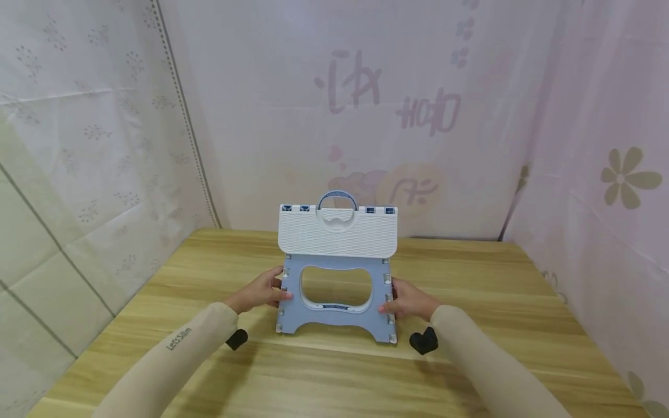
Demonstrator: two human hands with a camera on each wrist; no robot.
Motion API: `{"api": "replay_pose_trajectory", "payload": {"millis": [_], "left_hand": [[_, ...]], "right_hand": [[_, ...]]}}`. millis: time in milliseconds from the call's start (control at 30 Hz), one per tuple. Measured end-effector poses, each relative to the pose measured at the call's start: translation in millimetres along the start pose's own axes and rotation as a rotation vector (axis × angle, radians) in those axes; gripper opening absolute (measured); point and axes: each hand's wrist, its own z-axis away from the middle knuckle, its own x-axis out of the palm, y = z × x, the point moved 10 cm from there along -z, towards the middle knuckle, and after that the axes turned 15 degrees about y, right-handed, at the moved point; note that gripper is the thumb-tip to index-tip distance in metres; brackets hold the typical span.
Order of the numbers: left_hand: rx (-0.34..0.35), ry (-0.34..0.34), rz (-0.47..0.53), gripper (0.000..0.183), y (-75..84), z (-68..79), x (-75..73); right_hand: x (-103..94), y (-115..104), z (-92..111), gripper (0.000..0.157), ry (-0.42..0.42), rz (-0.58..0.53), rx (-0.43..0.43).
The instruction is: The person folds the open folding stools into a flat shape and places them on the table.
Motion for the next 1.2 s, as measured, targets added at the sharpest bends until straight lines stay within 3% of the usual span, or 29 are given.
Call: {"api": "replay_pose_trajectory", "payload": {"millis": [367, 633, 933, 1200], "left_hand": [[-0.003, -0.001, 0.003, 0.059, 3.2, 2.6, -0.5], [-0.015, -0.001, -0.008, 0.059, 1.9, 1.8, 0.3], [-0.044, 0.031, -0.084, 0.054, -1.5, -3.3, -4.5], [-0.049, 0.023, -0.059, 0.049, -0.6, -0.1, -4.1]], "right_hand": [[0.7, -8.3, 1.5, 0.067, -0.011, -0.003, -0.005], [0.2, -0.5, -1.2, 0.073, -0.015, 0.005, 0.021], [2.8, -0.9, -2.9, 0.070, -0.019, 0.011, 0.006], [3.2, -3.4, -3.2, 0.067, -0.023, 0.031, 0.005]]}}
